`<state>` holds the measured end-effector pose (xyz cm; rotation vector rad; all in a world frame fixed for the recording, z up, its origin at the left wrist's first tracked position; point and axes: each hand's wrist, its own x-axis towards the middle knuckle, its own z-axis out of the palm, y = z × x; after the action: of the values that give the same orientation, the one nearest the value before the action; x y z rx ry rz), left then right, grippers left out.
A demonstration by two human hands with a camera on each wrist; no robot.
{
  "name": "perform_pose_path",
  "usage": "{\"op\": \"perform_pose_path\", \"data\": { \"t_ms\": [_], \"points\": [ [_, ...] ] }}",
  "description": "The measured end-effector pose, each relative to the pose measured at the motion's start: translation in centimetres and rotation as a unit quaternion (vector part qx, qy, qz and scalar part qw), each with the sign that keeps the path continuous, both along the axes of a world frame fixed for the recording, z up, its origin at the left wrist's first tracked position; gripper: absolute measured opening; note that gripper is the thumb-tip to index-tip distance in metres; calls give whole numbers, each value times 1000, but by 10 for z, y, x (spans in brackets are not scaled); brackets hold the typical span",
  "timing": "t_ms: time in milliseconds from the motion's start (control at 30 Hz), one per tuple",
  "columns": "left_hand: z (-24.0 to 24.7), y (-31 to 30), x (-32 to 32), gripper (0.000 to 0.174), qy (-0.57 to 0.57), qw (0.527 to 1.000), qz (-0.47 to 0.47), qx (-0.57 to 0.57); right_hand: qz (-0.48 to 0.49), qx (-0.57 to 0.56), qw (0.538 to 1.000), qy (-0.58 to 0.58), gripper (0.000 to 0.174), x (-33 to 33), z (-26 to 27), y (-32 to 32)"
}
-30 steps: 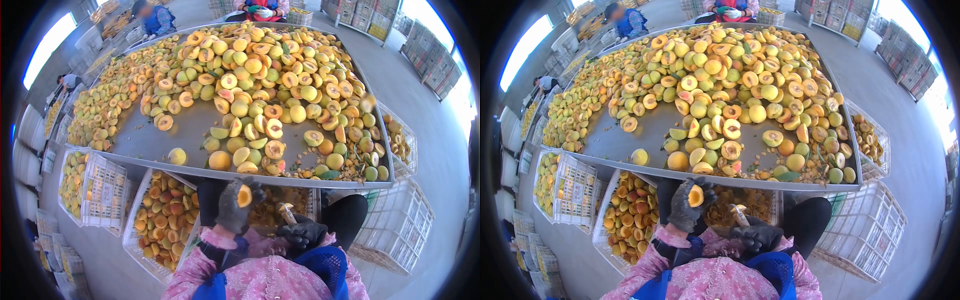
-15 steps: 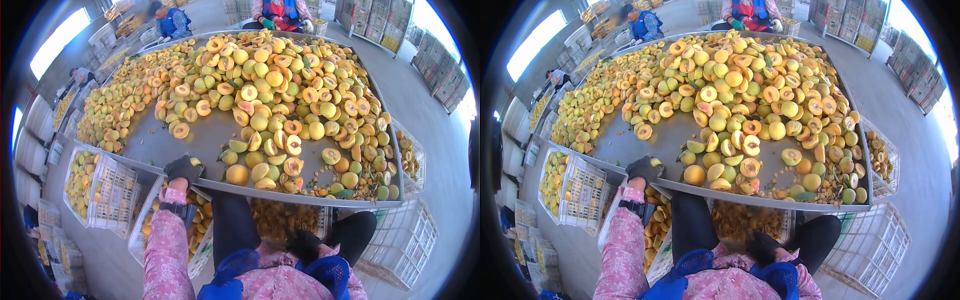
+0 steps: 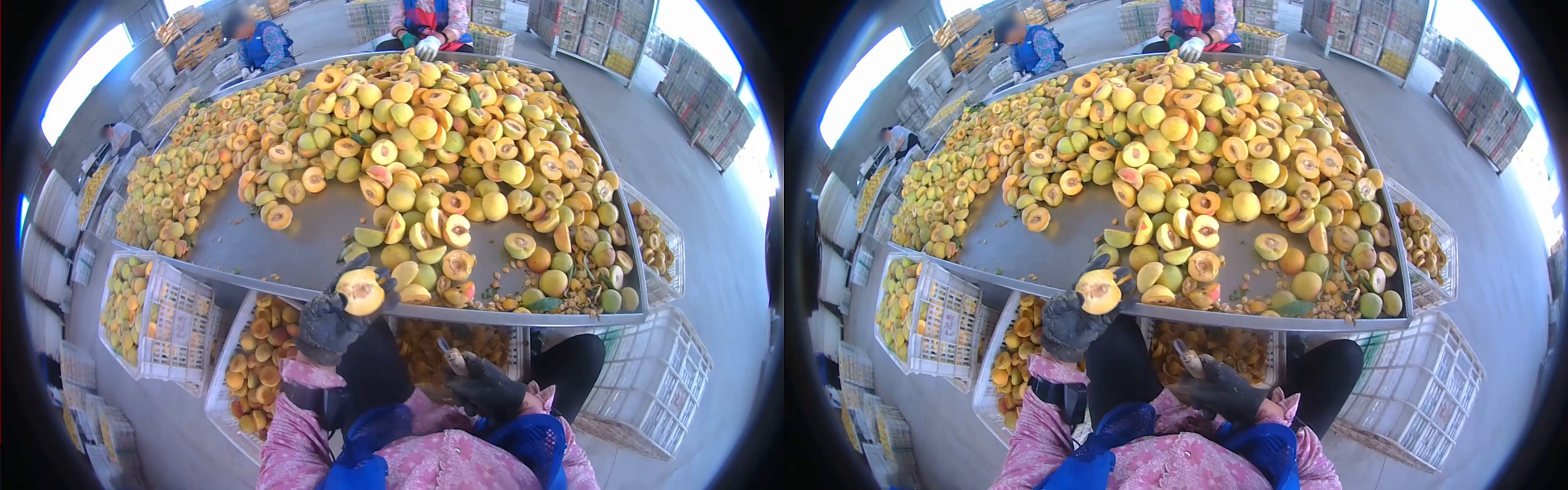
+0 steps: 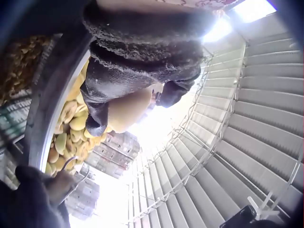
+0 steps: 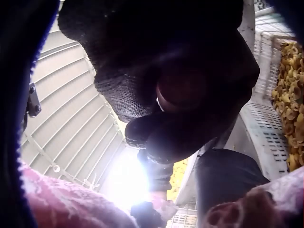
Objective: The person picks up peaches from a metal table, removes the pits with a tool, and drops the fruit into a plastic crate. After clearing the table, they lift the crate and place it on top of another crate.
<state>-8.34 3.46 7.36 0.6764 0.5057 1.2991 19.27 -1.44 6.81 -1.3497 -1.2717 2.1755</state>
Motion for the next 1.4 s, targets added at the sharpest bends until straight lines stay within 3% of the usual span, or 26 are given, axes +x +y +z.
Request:
{"op": "perform_pose_path", "data": {
  "t_ms": [33, 167, 200, 233, 267, 300, 367, 567, 600, 633, 667, 800, 867, 933, 967, 1000, 1033, 1067, 1133, 1200, 1267, 1300, 1333, 1367, 1400],
  "points": [
    [5, -4, 17, 51, -189, 979, -67, -41, 24, 0, 1000, 3, 21, -3, 9, 1],
    [5, -18, 70, 45, -233, 957, -66, -158, -14, 44, 998, 29, 19, 2, 15, -7],
    [11, -22, 76, 44, 139, 990, -21, -11, -11, 60, 998, 34, 19, 4, 14, -8],
    [18, -26, 83, 43, 488, 861, 28, 141, -7, 76, 996, 40, 19, 6, 14, -8],
    [28, -29, 91, 42, 395, 908, 30, 135, -11, 76, 996, 39, 19, 6, 20, -9],
    [27, -30, 99, 42, 394, 908, 27, 136, -29, 61, 998, 18, 20, 5, 31, -9],
    [21, -34, 112, 40, 210, 974, 79, 34, -47, 47, 998, -2, 21, 5, 37, -10],
    [-12, -36, 111, 38, 204, 979, 27, -9, -95, 42, 994, 12, 24, 4, 28, -15],
    [-12, -37, 114, 38, 203, 979, 26, -10, -49, 124, 991, 26, 22, 4, 21, -15],
    [-10, -38, 118, 40, 119, 992, 23, -32, -3, 205, 978, 39, 20, 5, 13, -14],
    [-9, -38, 120, 41, 33, 998, 21, -54, -4, 205, 978, 38, 20, 5, 2, -15],
    [-29, -33, 122, 42, -101, 987, 21, -126, 29, 378, 918, -117, 23, 5, -62, -22],
    [-34, -35, 124, 42, -11, 997, 48, -66, 37, 418, 894, -155, 26, 4, -72, -22],
    [-35, -38, 124, 40, 2, 997, 56, -58, 104, 508, 829, -208, 26, -1, -74, -19],
    [-36, -39, 125, 39, 16, 996, 65, -50, 104, 507, 830, -208, 26, -3, -68, -18],
    [-35, -39, 126, 39, 15, 996, 65, -51, 63, 465, 867, -169, 39, -6, -57, -16],
    [-34, -40, 127, 37, 155, 983, 100, 10, 22, 421, 898, -128, 55, -7, -48, -15],
    [-34, -41, 128, 35, 291, 945, 132, 70, 22, 420, 898, -128, 55, -7, -45, -15],
    [-34, -42, 132, 34, 246, 957, 146, 53, 29, 487, 861, -144, 68, -6, -40, -15],
    [-32, -42, 135, 32, 201, 967, 155, 38, 33, 475, 866, -151, 68, -6, -36, -15],
    [-29, -42, 137, 30, 278, 938, 199, 65, 39, 462, 872, -159, 68, -7, -52, -14],
    [-34, -42, 136, 30, 277, 938, 197, 63, 32, 407, 909, -86, 67, -10, -82, -11],
    [-43, -40, 131, 31, 381, 894, 208, 110, 25, 350, 936, -12, 66, -11, -98, -9],
    [-47, -39, 127, 31, 479, 836, 216, 155, 25, 349, 937, -12, 66, -11, -88, -10],
    [-47, -39, 125, 31, 480, 837, 215, 155, 27, 361, 932, -20, 61, -11, -70, -11]
  ]
}}
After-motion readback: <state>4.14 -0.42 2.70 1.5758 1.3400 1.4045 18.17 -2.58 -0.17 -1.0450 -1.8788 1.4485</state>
